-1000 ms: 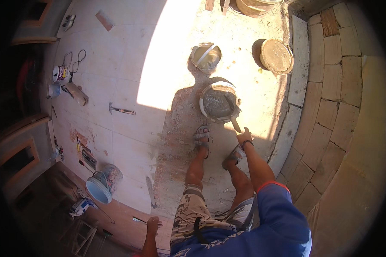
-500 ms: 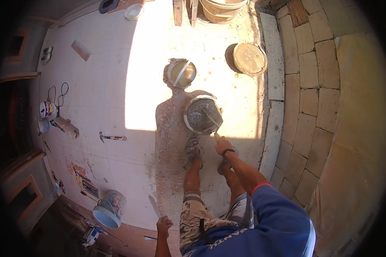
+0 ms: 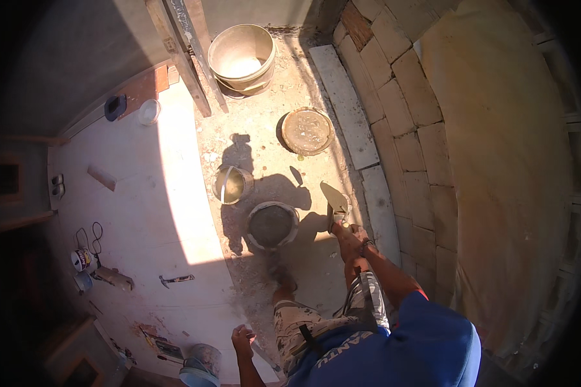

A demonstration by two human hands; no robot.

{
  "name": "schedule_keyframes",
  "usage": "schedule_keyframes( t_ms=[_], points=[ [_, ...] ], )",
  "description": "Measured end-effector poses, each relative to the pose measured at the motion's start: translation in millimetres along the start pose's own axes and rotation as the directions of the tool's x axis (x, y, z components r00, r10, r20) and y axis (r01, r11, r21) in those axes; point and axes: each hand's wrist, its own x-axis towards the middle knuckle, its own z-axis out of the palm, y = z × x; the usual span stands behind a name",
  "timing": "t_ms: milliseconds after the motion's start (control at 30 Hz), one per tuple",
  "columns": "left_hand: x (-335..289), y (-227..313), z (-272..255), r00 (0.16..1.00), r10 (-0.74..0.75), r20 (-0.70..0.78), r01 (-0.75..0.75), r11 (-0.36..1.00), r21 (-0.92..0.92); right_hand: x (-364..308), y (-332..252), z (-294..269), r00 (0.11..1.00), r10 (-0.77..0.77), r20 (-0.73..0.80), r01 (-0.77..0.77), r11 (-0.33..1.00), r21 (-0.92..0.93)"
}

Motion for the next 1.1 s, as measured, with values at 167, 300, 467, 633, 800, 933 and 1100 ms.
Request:
schedule_keyframes(
  t_ms=[167,300,467,633,800,933,1100],
  points=[
    [-29,59,81,0.988,0.127,-0.085,-0.135,0.987,-0.089,71,5,-57,0.979,-0.148,-0.142,0.090,0.931,-0.355],
    [-68,115,203,0.987,0.163,-0.001,-0.162,0.977,-0.137,174,-29,-125,0.996,-0.050,0.075,0.084,0.804,-0.589],
    [-68,148,318,0.927,0.282,0.245,-0.308,0.948,0.074,263,-126,-186,0.993,-0.089,-0.071,0.030,0.805,-0.593],
    [-24,152,363,0.951,0.282,0.124,-0.291,0.955,0.060,401,-145,-151,0.957,-0.287,-0.035,0.188,0.711,-0.677],
    [31,182,446,0.919,0.366,0.143,-0.364,0.930,-0.042,453,-127,-88,0.843,-0.463,0.273,0.478,0.415,-0.774],
    [28,184,508,0.783,0.447,0.434,-0.484,0.875,-0.027,352,-167,-128,0.927,-0.359,0.109,0.281,0.473,-0.835],
    [30,156,550,0.648,0.355,0.674,-0.547,0.832,0.088,416,-126,-105,0.909,-0.346,0.230,0.347,0.327,-0.879]
  ],
)
